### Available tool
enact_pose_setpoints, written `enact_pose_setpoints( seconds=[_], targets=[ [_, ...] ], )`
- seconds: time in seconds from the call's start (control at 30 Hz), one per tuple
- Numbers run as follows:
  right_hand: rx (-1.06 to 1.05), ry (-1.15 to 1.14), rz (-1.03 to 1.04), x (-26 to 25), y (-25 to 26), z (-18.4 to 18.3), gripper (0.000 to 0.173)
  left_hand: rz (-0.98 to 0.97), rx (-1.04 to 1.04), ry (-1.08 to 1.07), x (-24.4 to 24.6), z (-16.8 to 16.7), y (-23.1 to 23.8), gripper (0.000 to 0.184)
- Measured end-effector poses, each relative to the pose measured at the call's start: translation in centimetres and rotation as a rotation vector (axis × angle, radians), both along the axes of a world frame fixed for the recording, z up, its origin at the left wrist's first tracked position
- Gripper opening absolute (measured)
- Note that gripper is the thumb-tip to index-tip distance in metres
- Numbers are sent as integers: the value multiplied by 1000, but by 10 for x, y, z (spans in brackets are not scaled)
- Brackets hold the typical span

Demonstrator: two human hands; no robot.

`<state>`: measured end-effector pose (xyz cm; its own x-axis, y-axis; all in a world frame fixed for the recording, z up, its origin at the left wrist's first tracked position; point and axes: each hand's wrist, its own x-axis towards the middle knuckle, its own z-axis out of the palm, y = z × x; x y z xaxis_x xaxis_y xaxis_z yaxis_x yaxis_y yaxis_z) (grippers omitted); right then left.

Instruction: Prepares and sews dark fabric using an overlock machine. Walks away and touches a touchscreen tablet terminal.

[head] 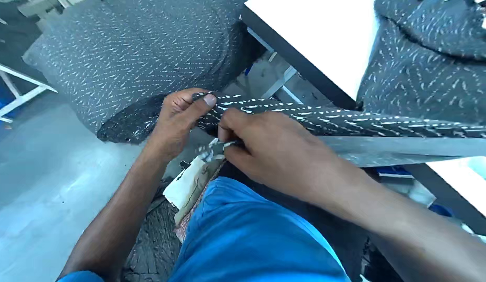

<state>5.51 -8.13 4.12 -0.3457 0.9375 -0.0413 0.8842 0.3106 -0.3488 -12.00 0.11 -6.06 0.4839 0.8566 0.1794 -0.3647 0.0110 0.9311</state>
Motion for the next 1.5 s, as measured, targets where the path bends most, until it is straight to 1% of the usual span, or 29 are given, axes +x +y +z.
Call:
enact_pose_setpoints(
  seconds=[0.07,0.17,0.23,0.33,0.37,0.43,0.5,0.57,0.7,0.83,0.93,1.0,1.07,1.1,1.17,1.2,1.27,1.3,1.43,1.5],
  targets=[
    [2,115,20,2,17,-1,7,24,-42,-41,3,-4,-5,15],
    [80,193,13,1,33,-2,10,98,-129,-147,5,-9,-13,10],
    [110,245,7,-1,36,-4,11,121,-151,-163,1,-7,-19,10],
    [119,292,-12,0,44,-4,9,147,-150,-162,-4,-2,-21,15],
    [104,301,-29,1,46,-2,7,165,-154,-169,-4,-2,-21,14],
    [88,308,-54,2,50,0,7,199,-153,-179,-2,-2,-19,11],
    [92,300,-59,5,52,0,10,188,-143,-190,-1,-2,-17,12],
    [72,294,-69,7,54,2,9,157,-133,-199,-1,0,-16,15],
    [44,301,-81,11,57,5,9,122,-22,-145,-3,4,-16,21],
    [77,312,-40,16,57,6,11,118,134,-81,-6,8,-16,31],
    [77,319,-44,15,57,8,13,159,239,-1,-5,17,-17,28],
    [86,348,-58,14,55,9,16,194,285,11,-3,19,-15,25],
    [153,353,-89,15,50,10,20,223,312,5,-2,20,-12,20],
    [225,320,-109,17,45,10,25,228,318,4,-3,20,-9,16],
    [340,222,-127,32,30,12,33,227,313,0,-6,23,-2,13],
    [339,167,-115,45,22,13,31,228,306,-2,-7,25,1,12],
    [280,118,-79,76,9,14,17,201,285,-5,-7,27,5,12],
    [253,120,-80,91,4,14,13,160,271,-8,-6,27,7,11],
    [224,167,-216,129,-14,20,13,60,122,-56,12,35,14,8],
    [205,251,-285,135,-20,22,10,-11,64,-13,25,44,17,15]
  ],
)
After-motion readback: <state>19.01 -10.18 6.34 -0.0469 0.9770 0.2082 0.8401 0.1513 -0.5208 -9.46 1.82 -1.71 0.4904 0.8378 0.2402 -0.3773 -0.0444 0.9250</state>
